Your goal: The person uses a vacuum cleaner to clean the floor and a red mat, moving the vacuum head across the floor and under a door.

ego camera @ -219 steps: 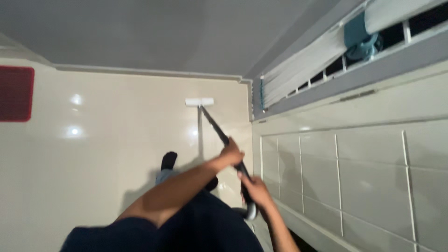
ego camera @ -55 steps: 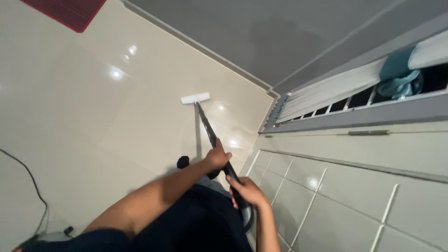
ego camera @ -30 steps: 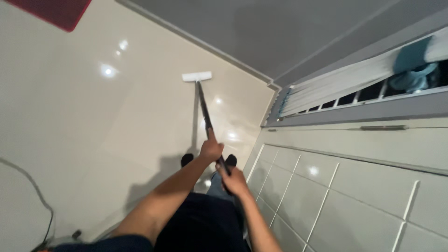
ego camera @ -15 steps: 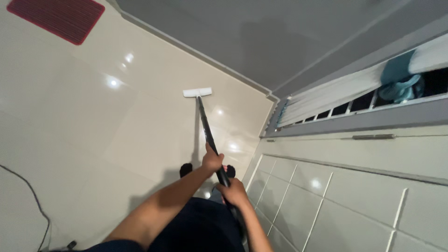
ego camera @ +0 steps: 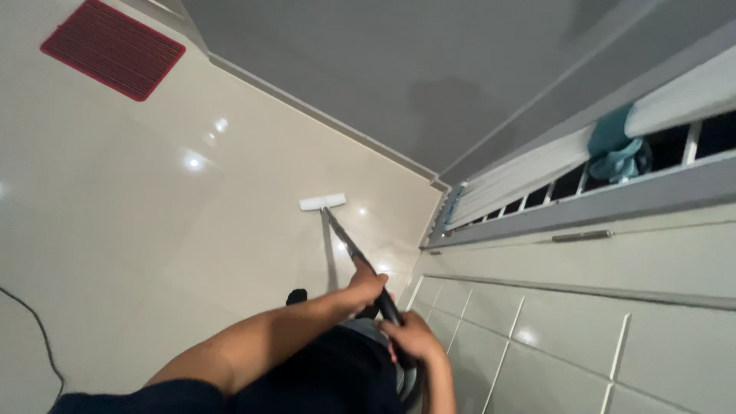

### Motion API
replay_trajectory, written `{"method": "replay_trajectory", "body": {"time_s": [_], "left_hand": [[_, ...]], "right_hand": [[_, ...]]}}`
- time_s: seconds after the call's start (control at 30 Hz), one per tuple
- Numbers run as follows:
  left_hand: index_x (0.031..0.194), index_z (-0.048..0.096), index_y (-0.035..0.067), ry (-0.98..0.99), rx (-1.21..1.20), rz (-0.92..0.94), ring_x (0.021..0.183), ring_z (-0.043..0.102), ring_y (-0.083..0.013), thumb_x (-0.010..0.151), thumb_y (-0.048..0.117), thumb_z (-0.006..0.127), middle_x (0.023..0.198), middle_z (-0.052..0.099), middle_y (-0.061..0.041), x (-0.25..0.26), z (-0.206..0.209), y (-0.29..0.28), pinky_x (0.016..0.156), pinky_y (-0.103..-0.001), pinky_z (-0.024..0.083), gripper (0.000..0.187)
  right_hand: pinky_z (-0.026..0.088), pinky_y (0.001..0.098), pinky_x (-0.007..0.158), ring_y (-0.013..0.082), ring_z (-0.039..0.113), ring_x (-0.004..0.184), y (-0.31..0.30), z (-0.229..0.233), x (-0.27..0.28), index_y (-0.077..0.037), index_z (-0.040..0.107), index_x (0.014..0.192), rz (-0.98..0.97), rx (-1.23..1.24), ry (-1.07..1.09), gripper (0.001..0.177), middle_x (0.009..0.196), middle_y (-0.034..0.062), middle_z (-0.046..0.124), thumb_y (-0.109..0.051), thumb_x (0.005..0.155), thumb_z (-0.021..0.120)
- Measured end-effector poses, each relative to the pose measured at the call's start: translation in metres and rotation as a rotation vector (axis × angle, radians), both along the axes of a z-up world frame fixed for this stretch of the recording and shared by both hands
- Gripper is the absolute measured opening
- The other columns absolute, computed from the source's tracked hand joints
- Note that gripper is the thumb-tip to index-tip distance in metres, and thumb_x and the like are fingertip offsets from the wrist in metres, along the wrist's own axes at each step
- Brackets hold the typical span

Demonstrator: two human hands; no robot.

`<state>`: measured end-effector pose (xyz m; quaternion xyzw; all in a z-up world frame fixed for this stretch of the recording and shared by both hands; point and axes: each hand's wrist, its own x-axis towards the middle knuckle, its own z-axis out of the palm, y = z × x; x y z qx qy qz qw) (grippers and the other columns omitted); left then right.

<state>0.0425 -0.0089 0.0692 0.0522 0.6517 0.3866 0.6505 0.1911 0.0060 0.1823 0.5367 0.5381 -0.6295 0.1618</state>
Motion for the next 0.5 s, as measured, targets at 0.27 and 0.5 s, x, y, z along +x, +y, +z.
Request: {"method": "replay_trajectory", "body": {"time_s": [0.27, 0.5], "left_hand": [[0.155, -0.022, 0.010, 0.122, -0.070, 0.027, 0.067, 0.074, -0.0313, 0.098, 0.016, 0.062, 0.106, 0.068, -0.025, -0.002, -0.067, 0.022, 0.049, -0.036, 0.063, 0.102], [0.155, -0.025, 0.025, -0.279, -0.126, 0.083, 0.080, 0.074, -0.0332, 0.099, 0.010, 0.056, 0.117, 0.056, -0.016, 0.020, -0.018, -0.030, 0.063, -0.041, 0.067, 0.100]], "right_hand": [[0.053, 0.0362, 0.048, 0.0216, 0.066, 0.045, 0.016, -0.038, -0.011, 0.002, 0.067, 0.075, 0.093, 0.054, 0.016, 0.040, 0.056, 0.0117, 0.067, -0.034, 0.089, 0.075], [0.054, 0.0382, 0.050, 0.0220, 0.066, 0.048, -0.022, 0.012, 0.016, 0.001, 0.067, 0.075, 0.055, -0.046, -0.072, 0.040, 0.058, 0.0105, 0.066, -0.035, 0.089, 0.079]]}}
